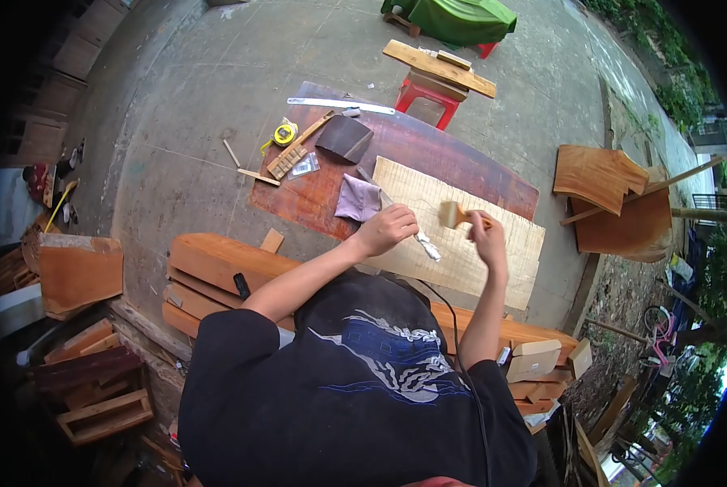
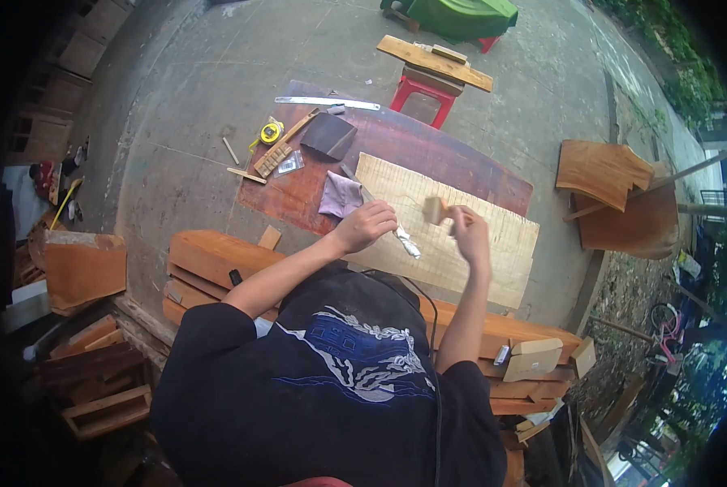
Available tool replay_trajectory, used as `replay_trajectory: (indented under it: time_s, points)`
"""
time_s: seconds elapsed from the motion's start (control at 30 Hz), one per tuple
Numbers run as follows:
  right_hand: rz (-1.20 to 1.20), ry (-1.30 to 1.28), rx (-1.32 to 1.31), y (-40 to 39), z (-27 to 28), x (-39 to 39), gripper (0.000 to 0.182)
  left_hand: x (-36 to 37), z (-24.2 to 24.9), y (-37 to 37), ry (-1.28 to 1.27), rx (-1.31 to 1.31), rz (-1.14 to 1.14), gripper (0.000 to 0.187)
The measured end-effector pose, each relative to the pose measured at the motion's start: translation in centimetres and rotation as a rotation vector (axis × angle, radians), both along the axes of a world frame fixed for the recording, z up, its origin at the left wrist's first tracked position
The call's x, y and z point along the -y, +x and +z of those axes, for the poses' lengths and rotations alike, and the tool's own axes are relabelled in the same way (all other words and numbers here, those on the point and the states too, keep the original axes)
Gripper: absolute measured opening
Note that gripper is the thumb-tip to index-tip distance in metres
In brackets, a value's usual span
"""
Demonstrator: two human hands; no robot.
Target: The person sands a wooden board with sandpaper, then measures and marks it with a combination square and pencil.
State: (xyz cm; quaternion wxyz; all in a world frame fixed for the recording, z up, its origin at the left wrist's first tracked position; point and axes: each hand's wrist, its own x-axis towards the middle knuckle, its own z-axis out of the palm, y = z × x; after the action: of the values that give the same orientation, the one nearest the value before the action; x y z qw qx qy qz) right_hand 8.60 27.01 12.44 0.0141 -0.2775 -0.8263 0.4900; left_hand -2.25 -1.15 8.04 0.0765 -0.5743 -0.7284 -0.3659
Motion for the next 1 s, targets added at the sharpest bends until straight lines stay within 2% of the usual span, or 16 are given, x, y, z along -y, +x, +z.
replay_trajectory:
  time_s: [0.1,0.13,0.17,0.27,0.3,0.33,0.37,0.43,0.47,0.57,0.63,0.7,0.8,0.83,0.93,1.0]
  points:
    - [-0.139,0.21,0.104,2.6,-3.5,-9.5,0.037,1.0,4.1,0.2,0.144,0.011,0.058,0.012]
    - [-0.205,0.421,0.115,3.3,-2.6,-11.2,0.037,1.5,5.4,0.3,0.181,-0.003,0.095,0.012]
    - [-0.271,0.633,0.125,3.7,-1.6,-11.9,0.037,1.9,6.6,0.5,0.218,-0.017,0.131,0.012]
    - [-0.185,0.949,0.231,1.2,-1.7,-9.7,0.038,3.0,9.4,0.7,0.34,-0.013,0.176,0.016]
    - [-0.055,0.794,0.168,0.1,-4.8,-8.9,0.038,3.3,10.0,0.7,0.377,-0.017,0.191,0.017]
    - [-0.025,0.792,0.11,-1.8,-5.3,-4.8,0.038,3.8,10.2,0.6,0.398,-0.018,0.213,0.024]
    - [0.075,0.787,0.257,-4.2,-4.4,-0.3,0.035,4.2,10.4,0.6,0.395,-0.011,0.243,0.024]
    - [0.281,0.577,-0.087,-5.8,-2.2,6.7,0.028,5.0,10.6,0.3,0.386,0.002,0.302,0.025]
    - [0.331,0.325,-0.258,-6.0,-0.5,8.2,0.027,5.3,11.0,0.0,0.361,0.0,0.342,0.023]
    - [0.157,0.089,0.062,-4.3,-1.3,3.3,0.031,6.9,9.1,-1.0,0.154,0.066,0.418,0.021]
    - [-0.031,0.317,0.008,-1.2,-3.0,-4.5,0.037,7.7,8.4,-1.4,0.057,0.159,0.445,0.017]
    - [-0.228,0.69,0.121,1.7,-2.3,-9.6,0.034,8.8,6.6,-1.4,-0.061,0.288,0.471,0.016]
    - [-0.094,0.796,0.225,2.2,-4.1,-11.2,0.039,9.0,4.8,-1.4,-0.247,0.507,0.558,0.015]
    - [0.0,0.803,0.162,0.9,-2.7,-7.5,0.041,8.8,4.2,-1.4,-0.261,0.535,0.533,0.015]
    - [0.22,0.542,0.053,-2.0,-1.1,2.9,0.034,8.0,1.9,-1.6,-0.333,0.611,0.47,0.018]
    - [0.32,0.302,-0.014,-1.4,-0.8,5.5,0.029,7.5,-0.2,-1.4,-0.413,0.65,0.439,0.021]
